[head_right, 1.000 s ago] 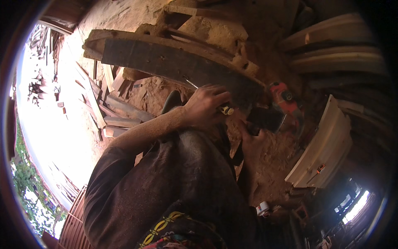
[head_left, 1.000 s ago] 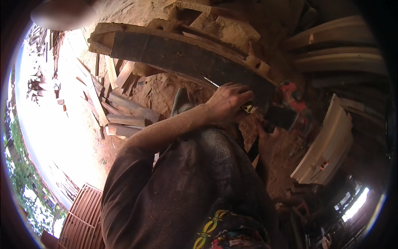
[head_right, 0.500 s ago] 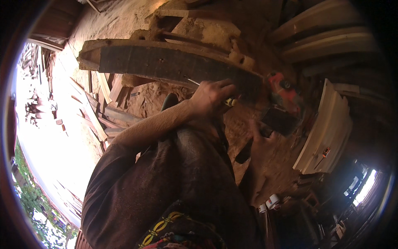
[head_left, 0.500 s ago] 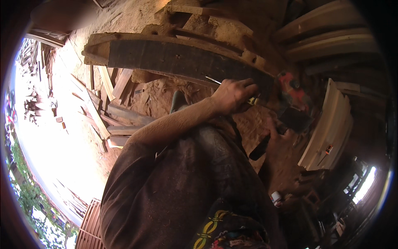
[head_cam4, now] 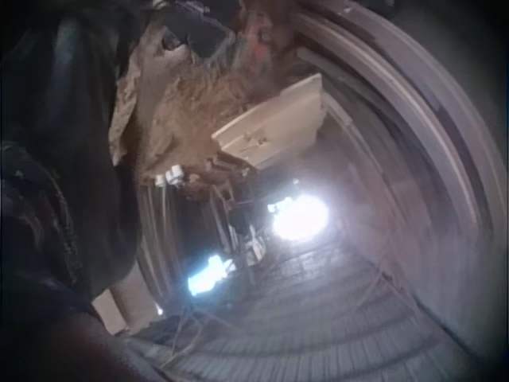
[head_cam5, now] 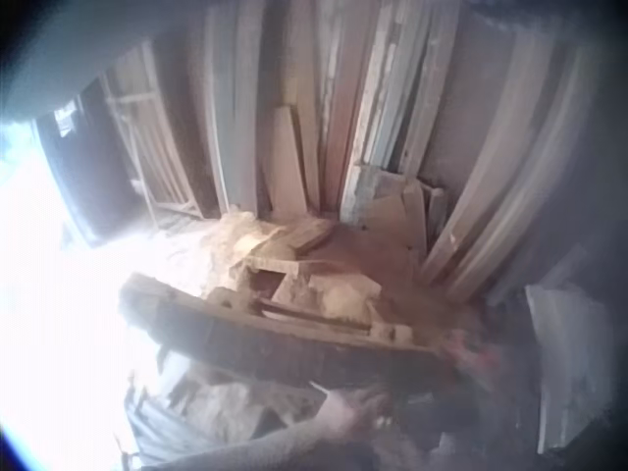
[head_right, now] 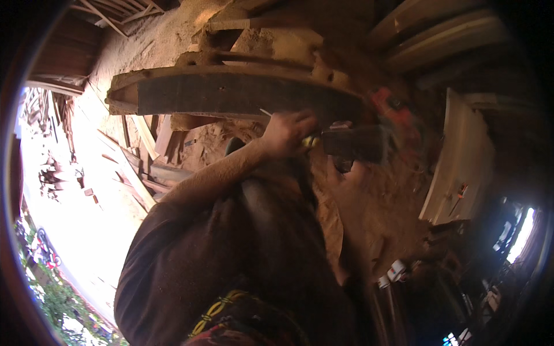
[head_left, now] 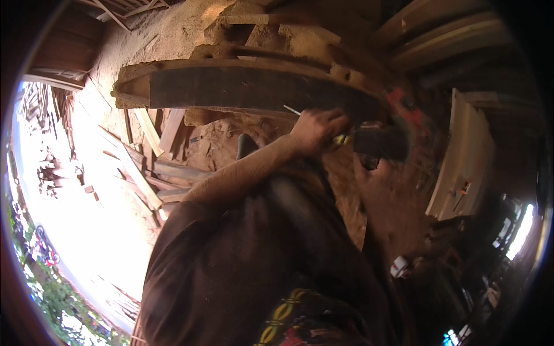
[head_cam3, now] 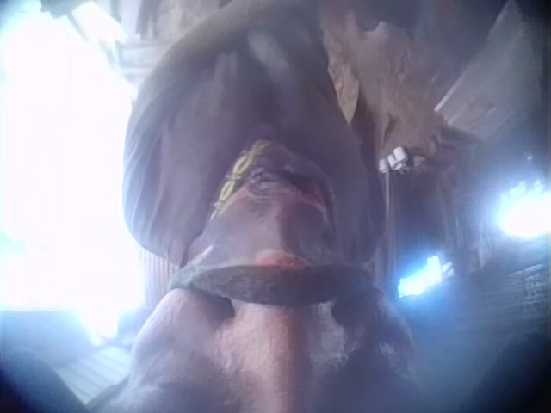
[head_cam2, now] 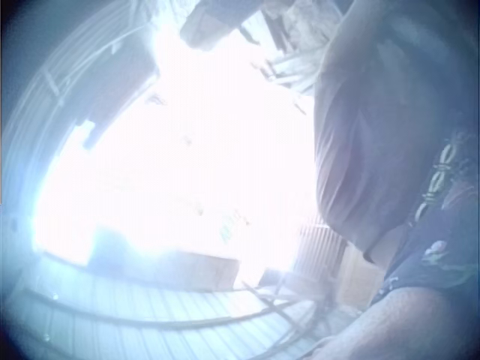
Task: The person uses a hammer and chisel to shape a piece of wood on a workbench. They repeatedly strike the chisel to remove material and occasionally use a hand saw to cut the wood.
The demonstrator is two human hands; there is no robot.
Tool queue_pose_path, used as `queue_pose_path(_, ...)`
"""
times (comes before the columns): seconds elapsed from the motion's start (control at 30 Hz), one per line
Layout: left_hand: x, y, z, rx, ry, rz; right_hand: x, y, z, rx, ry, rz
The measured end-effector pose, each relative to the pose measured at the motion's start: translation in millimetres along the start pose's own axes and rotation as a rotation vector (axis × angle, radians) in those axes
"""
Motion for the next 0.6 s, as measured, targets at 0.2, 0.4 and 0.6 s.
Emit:
queue_pose_path(0.2,10.2,-0.3,-9.0,0.041,-0.077,0.010,8.0,3.3,31.0,-0.023,-0.296,-0.779)
queue_pose_path(0.4,17.6,4.7,-15.7,0.044,-0.108,-0.044,50.3,40.4,26.4,-0.121,-0.127,-0.826)
queue_pose_path(0.6,-2.6,-9.8,-8.4,0.062,-0.210,0.109,76.0,51.8,19.3,-0.355,-0.073,-0.937)
Point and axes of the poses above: each hand's wrist, its own x-axis away from the middle knuckle, its own z-axis out of the back of the hand, y = z × x, the point moved 7 cm from there along -x, towards the middle knuckle, and after that the axes turned 15 degrees about y, right-handed, at the moved point
